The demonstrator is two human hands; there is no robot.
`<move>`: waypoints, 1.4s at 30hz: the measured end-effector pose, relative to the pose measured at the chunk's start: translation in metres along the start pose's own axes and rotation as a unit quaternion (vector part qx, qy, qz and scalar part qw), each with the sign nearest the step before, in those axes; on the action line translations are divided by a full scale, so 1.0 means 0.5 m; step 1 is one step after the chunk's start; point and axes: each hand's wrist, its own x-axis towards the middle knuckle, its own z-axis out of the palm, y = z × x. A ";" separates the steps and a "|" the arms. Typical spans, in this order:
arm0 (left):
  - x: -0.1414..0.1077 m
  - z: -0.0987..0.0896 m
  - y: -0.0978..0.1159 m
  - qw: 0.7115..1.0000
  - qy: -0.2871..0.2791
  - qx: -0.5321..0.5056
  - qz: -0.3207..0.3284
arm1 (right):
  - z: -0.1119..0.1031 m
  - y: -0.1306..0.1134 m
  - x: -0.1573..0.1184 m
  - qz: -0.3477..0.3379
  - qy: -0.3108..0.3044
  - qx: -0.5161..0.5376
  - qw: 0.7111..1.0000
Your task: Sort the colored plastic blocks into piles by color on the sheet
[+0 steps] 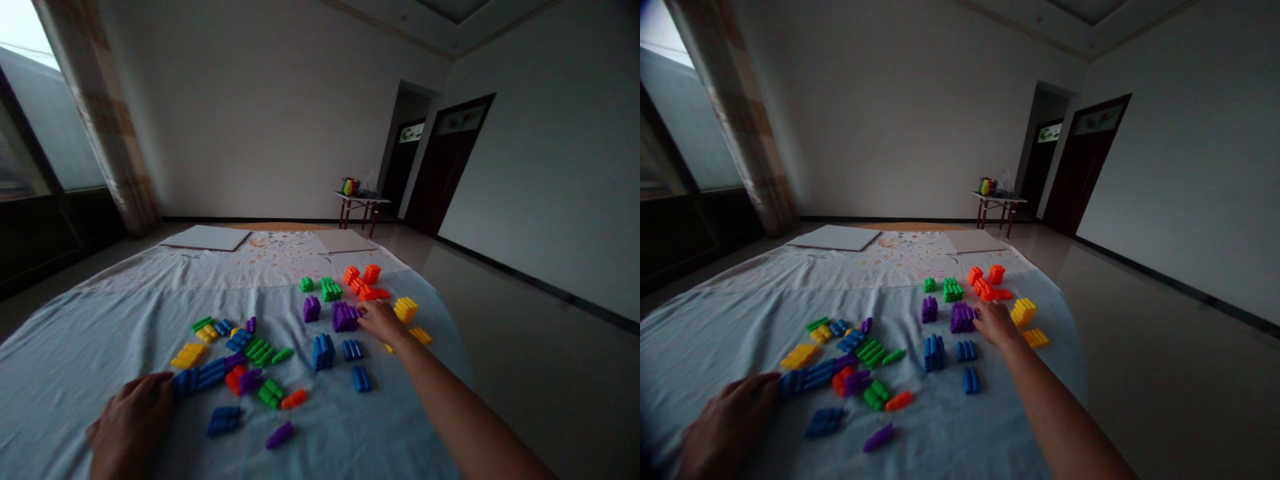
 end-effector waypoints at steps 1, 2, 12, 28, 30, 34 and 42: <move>-0.002 -0.003 0.003 1.000 -0.007 -0.008 0.001 | -0.005 -0.002 -0.002 -0.002 0.006 0.001 1.000; -0.005 -0.007 0.006 1.000 -0.016 -0.018 0.001 | -0.011 -0.006 -0.006 -0.007 0.021 0.006 1.000; -0.021 -0.023 0.027 0.998 -0.009 -0.061 0.007 | 0.017 -0.232 -0.153 -0.276 -0.049 0.219 0.935; -0.023 -0.023 0.030 0.998 -0.014 -0.067 0.001 | 0.097 -0.337 -0.139 -0.242 -0.062 0.121 0.961; -0.022 -0.022 0.027 0.998 -0.014 -0.066 0.001 | 0.102 -0.346 -0.124 -0.219 -0.059 0.103 0.968; -0.023 -0.026 0.025 0.997 -0.019 -0.070 0.014 | 0.109 -0.360 -0.101 -0.201 -0.106 0.054 0.972; -0.020 -0.035 0.026 0.997 -0.024 -0.073 0.019 | 0.092 -0.356 -0.098 -0.249 -0.075 0.109 0.959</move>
